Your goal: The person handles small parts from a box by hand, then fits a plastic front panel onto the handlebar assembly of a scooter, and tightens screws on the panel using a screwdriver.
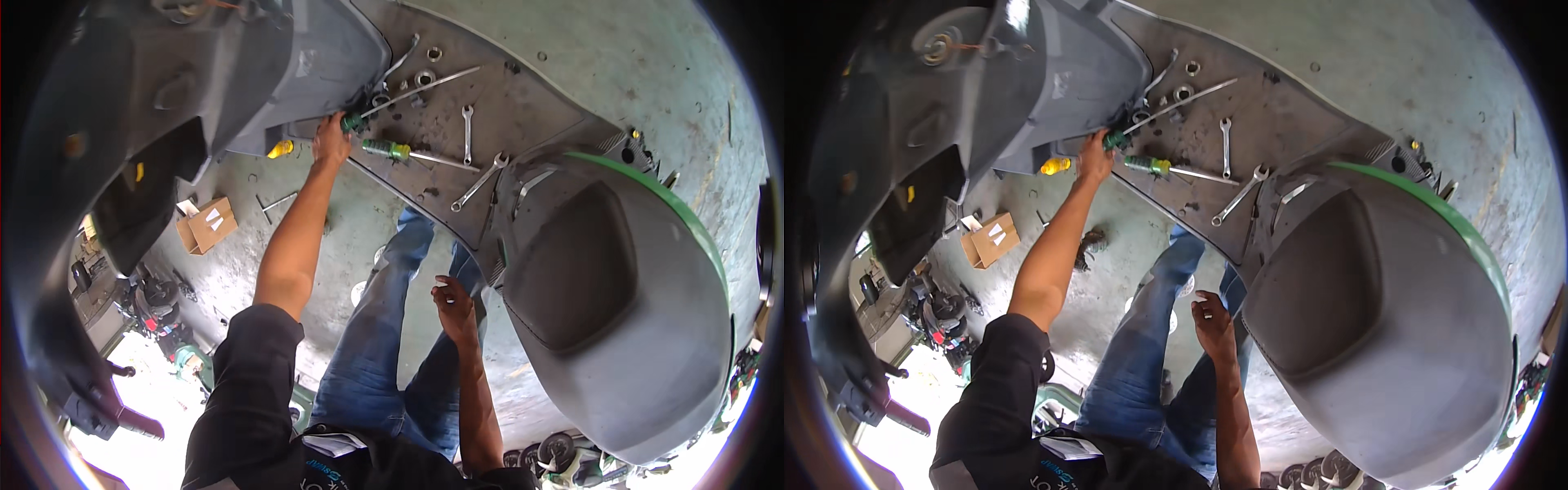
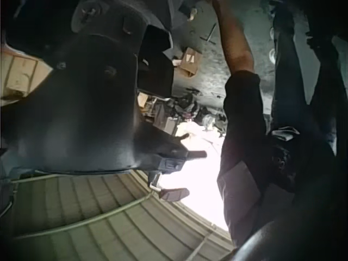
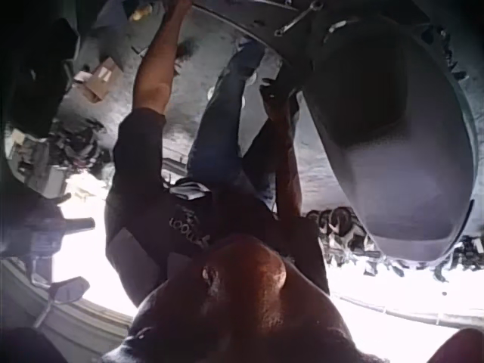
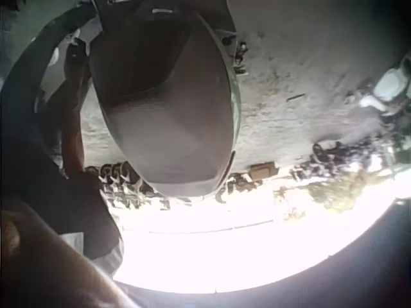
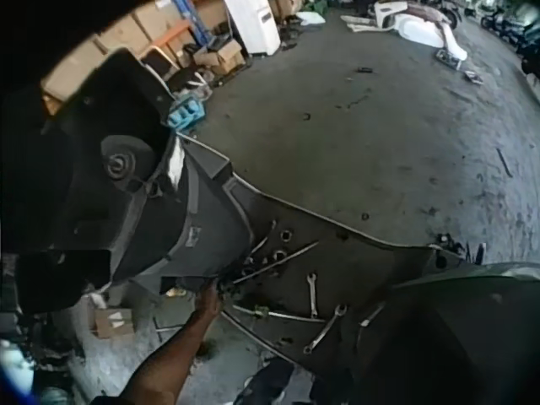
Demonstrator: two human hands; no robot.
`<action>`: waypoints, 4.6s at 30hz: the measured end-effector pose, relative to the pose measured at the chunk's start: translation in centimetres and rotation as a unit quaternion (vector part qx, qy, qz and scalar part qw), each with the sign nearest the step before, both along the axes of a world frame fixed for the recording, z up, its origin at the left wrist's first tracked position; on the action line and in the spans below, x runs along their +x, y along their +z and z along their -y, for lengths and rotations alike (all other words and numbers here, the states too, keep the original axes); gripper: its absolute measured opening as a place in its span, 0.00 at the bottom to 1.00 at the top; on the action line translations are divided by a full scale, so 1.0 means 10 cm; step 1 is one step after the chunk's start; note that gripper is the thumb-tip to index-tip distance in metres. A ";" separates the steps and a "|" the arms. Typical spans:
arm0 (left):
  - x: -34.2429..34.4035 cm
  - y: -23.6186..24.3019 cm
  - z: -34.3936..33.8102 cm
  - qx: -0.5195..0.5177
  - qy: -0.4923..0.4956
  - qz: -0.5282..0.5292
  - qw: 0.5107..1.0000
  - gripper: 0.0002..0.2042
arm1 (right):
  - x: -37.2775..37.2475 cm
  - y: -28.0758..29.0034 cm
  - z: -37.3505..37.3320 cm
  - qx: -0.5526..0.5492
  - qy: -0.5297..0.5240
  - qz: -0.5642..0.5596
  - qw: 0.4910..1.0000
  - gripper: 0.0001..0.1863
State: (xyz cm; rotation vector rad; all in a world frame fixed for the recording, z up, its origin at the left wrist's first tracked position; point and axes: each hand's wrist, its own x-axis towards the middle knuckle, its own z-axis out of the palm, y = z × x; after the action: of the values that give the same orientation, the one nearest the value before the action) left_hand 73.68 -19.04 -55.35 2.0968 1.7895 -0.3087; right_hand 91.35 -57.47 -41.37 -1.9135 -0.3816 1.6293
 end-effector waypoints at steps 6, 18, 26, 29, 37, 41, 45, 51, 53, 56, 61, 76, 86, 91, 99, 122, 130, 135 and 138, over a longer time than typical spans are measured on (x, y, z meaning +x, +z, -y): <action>-0.07 0.26 0.36 0.194 -0.082 0.063 0.976 0.23 | -0.19 -0.21 -0.15 0.014 0.012 0.000 1.000 0.16; 0.33 1.41 1.85 -0.392 0.004 0.372 0.841 0.23 | -0.31 -0.32 -0.97 0.102 -0.228 -0.125 0.960 0.21; -0.04 0.45 0.08 -0.026 -0.059 0.216 0.974 0.11 | -0.19 -0.16 -0.38 0.023 -0.232 -0.064 0.970 0.10; -0.06 0.24 -0.02 -0.019 -0.159 0.151 0.976 0.12 | -0.14 -0.12 -0.28 -0.013 -0.166 -0.043 0.985 0.10; -0.18 0.02 -0.03 -0.029 -0.186 0.139 0.972 0.09 | -0.18 -0.15 -0.23 -0.031 -0.220 -0.047 0.974 0.11; -0.22 -0.07 -0.02 0.058 -0.229 0.169 0.957 0.07 | -0.21 -0.14 -0.29 -0.026 -0.210 -0.026 0.977 0.10; -0.20 0.01 0.02 0.079 -0.144 0.276 0.947 0.08 | -0.29 -0.16 -0.26 -0.010 -0.229 -0.033 0.973 0.10; -0.78 -0.18 0.10 0.144 0.094 0.203 0.964 0.15 | -0.30 -0.16 -0.22 -0.017 -0.213 -0.022 0.977 0.11; -0.78 -0.21 0.14 0.118 0.088 0.201 0.969 0.18 | -0.29 -0.20 -0.17 -0.024 -0.212 -0.015 0.977 0.11; -0.68 -0.25 0.21 0.053 0.105 0.241 0.963 0.21 | -0.28 -0.22 -0.15 -0.036 -0.210 -0.006 0.977 0.11; -0.66 -0.35 0.19 0.045 0.145 0.237 0.959 0.24 | -0.28 -0.20 -0.18 -0.051 -0.197 -0.014 0.979 0.10; -0.69 -0.51 0.29 0.047 0.271 0.366 0.889 0.16 | -0.34 -0.26 -0.30 -0.025 -0.215 -0.030 0.976 0.11; -0.56 -0.59 0.21 0.031 0.398 0.317 0.860 0.18 | -0.29 -0.34 -0.22 -0.020 -0.209 -0.005 0.978 0.10; -0.34 -0.50 0.31 0.082 0.440 0.297 0.844 0.12 | -0.26 -0.32 -0.19 -0.044 -0.211 0.000 0.976 0.10; -0.56 -0.71 0.24 0.090 0.605 0.473 0.634 0.11 | -0.16 -0.33 -0.21 -0.048 -0.225 -0.006 0.973 0.11; 0.72 2.04 0.83 -0.363 0.399 0.776 0.326 0.21 | 0.16 0.89 0.10 -0.008 -0.033 0.112 0.993 0.09; 0.76 3.57 1.48 -0.307 0.340 0.751 0.475 0.17 | 0.74 2.76 0.65 0.114 0.085 0.094 0.985 0.14; 0.72 4.61 1.59 -0.324 0.322 0.724 0.517 0.23 | 1.25 4.02 0.57 0.165 0.167 0.137 0.962 0.21; 0.70 5.31 1.67 -0.320 0.322 0.758 0.469 0.23 | 1.49 4.32 0.56 0.275 0.217 0.167 0.922 0.24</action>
State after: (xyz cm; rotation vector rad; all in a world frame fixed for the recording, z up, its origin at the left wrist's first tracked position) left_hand 80.70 -35.72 -2.21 0.3567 0.7668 0.7783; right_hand 106.23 -63.07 1.85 -1.7209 -1.3337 1.2376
